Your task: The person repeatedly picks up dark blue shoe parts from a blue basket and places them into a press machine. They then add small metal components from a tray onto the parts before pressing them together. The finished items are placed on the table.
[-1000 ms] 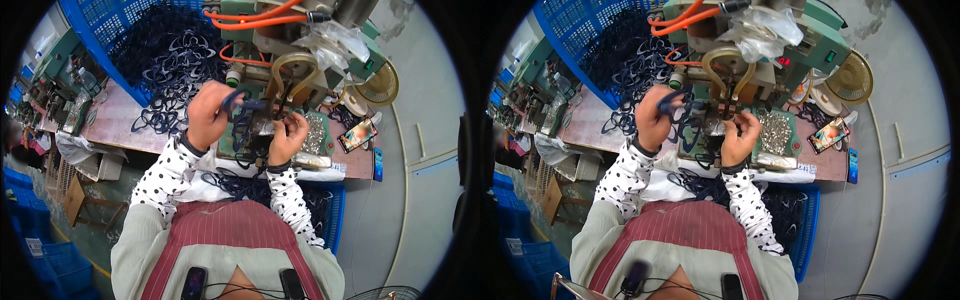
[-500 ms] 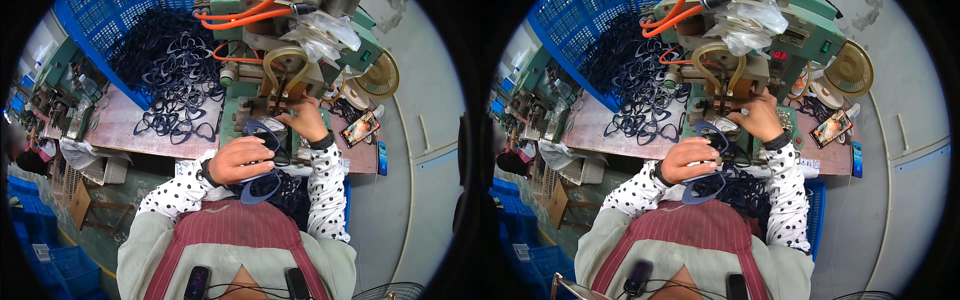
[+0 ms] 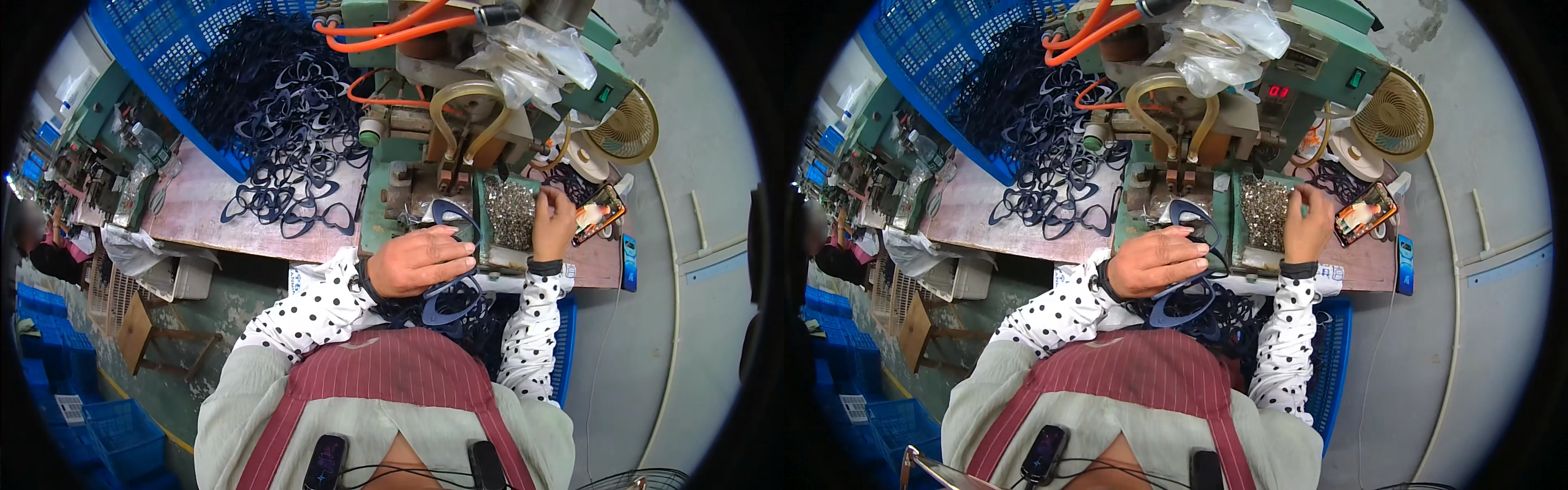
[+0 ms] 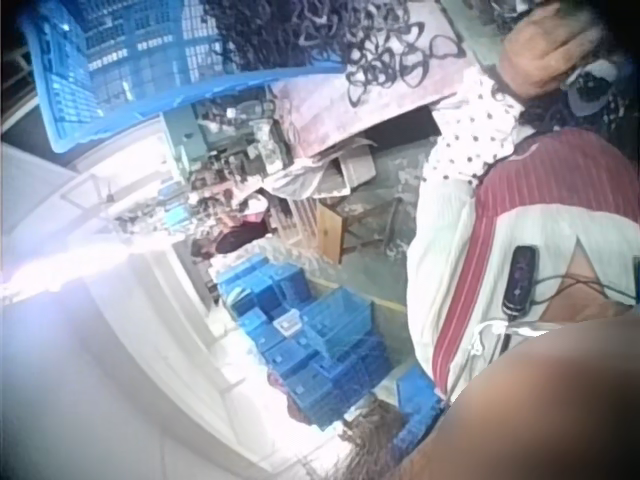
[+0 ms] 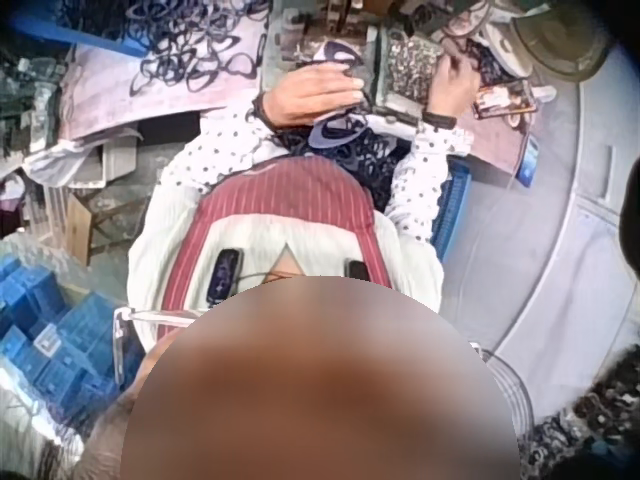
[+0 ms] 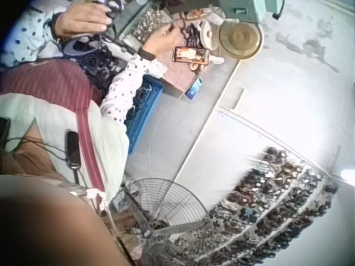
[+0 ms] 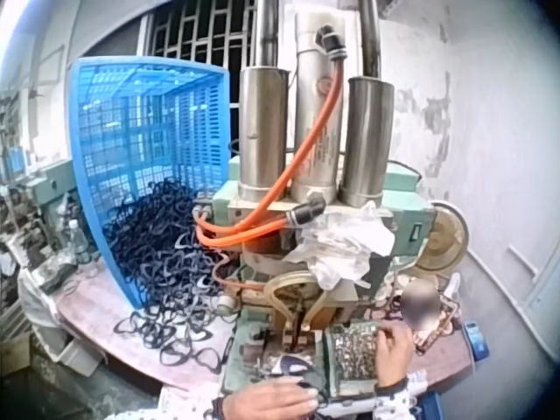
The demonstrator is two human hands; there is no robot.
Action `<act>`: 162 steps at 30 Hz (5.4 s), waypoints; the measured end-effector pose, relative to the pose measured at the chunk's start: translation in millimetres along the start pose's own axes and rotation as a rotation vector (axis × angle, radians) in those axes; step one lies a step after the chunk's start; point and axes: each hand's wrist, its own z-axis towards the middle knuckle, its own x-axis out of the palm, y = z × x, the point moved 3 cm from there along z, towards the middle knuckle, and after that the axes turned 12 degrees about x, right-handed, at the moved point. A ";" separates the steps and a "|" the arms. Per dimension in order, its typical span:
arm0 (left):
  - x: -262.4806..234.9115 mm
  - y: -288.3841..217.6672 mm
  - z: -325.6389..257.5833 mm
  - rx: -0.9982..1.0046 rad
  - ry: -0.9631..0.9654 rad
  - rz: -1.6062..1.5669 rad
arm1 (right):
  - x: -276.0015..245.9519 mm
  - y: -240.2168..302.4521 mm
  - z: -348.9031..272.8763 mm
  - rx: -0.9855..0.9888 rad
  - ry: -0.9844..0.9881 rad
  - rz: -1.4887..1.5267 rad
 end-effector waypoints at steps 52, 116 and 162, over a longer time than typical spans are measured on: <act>-2.2 -26.0 -9.0 -0.622 -0.168 -0.054 | 4.1 102.0 -56.1 0.289 0.678 0.709; 7.7 -9.7 9.0 -1.559 -0.470 -1.208 | 29.0 -58.7 -36.5 0.082 0.289 -0.043; -98.7 44.1 -40.9 -0.947 -0.702 0.015 | 11.7 94.0 -39.2 0.306 0.753 0.668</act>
